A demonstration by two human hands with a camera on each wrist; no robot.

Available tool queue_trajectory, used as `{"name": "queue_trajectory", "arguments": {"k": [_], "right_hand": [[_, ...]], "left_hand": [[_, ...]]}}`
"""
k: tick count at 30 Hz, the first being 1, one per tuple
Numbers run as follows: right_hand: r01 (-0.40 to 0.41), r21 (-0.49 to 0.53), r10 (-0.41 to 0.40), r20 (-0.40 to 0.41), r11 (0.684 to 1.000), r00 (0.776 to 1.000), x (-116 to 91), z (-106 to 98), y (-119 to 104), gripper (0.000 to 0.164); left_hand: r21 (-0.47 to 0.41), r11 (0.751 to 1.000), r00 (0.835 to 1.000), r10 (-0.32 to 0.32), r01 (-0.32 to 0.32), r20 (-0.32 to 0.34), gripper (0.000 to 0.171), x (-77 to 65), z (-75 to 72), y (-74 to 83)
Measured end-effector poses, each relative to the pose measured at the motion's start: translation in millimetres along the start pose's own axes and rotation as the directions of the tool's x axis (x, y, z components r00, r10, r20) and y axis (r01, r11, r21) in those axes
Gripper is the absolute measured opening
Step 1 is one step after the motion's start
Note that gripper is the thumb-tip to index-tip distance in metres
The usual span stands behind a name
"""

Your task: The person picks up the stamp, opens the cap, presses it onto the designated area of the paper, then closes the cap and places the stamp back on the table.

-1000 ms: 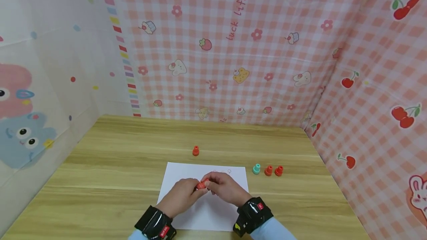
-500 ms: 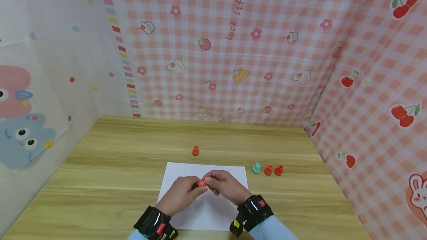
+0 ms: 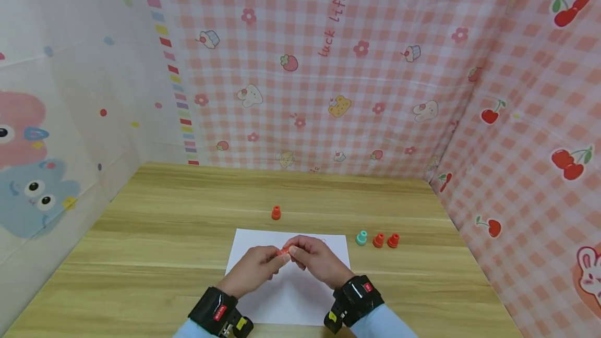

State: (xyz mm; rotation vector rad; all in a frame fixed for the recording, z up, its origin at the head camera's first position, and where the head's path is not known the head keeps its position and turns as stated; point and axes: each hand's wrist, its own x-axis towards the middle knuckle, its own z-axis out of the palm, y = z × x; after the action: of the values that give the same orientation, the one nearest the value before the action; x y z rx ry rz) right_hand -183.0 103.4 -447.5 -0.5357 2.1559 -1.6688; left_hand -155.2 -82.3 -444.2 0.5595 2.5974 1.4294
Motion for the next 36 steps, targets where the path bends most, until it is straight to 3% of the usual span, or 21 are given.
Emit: {"name": "queue_trajectory", "arguments": {"k": [3,6,9,12,16,20,23,27,30,33,36], "right_hand": [[-0.002,-0.016,0.002,-0.042,1.0,0.999,0.9,-2.0,0.8,0.02],[-0.027,-0.027,0.024,-0.106,0.999,0.994,0.1,-8.3,1.7,0.02],[-0.06,-0.033,0.054,-0.171,0.998,0.984,-0.8,-18.6,3.0,0.022],[-0.095,-0.048,0.083,-0.207,0.994,0.975,-0.6,-28.4,3.9,0.026],[-0.136,-0.052,0.117,-0.271,0.989,0.955,0.8,-39.4,6.5,0.024],[-0.176,-0.069,0.139,-0.366,0.982,0.92,2.5,-50.8,9.1,0.02],[-0.218,-0.125,0.147,-0.423,0.968,0.894,3.1,-57.8,9.8,0.019],[-0.281,-0.27,0.125,-0.477,0.921,0.87,3.8,-63.7,11.5,0.02],[-0.31,-0.38,0.092,-0.494,0.872,0.865,5.0,-66.1,13.2,0.02],[-0.311,-0.482,0.048,-0.483,0.819,0.874,7.0,-68.2,16.6,0.018],[-0.275,-0.612,-0.028,-0.438,0.741,0.898,8.4,-70.9,21.3,0.014]], "left_hand": [[0.161,0.985,0.993,0.071,-0.055,-0.093,0.032,0.2,3.2,0.3],[0.305,0.951,0.977,0.114,-0.053,-0.182,0.032,-0.1,5.8,-3.3],[0.353,0.934,0.965,0.14,-0.054,-0.224,0.034,0.5,6.7,-7.0],[0.348,0.934,0.965,0.162,-0.082,-0.207,0.028,2.0,6.5,-7.3],[0.343,0.936,0.977,0.142,-0.08,-0.161,0.021,2.8,7.4,-6.1],[0.36,0.929,0.978,0.147,-0.087,-0.145,0.014,2.5,9.6,-6.3],[0.364,0.927,0.979,0.154,-0.096,-0.134,0.018,2.3,10.8,-7.0],[0.351,0.929,0.978,0.168,-0.115,-0.126,0.022,1.7,11.8,-7.8],[0.357,0.924,0.973,0.191,-0.135,-0.127,0.021,1.4,12.9,-9.1],[0.366,0.921,0.972,0.197,-0.137,-0.131,0.021,1.4,14.1,-10.9],[0.368,0.921,0.972,0.19,-0.128,-0.138,0.022,1.4,14.8,-11.9]]}}
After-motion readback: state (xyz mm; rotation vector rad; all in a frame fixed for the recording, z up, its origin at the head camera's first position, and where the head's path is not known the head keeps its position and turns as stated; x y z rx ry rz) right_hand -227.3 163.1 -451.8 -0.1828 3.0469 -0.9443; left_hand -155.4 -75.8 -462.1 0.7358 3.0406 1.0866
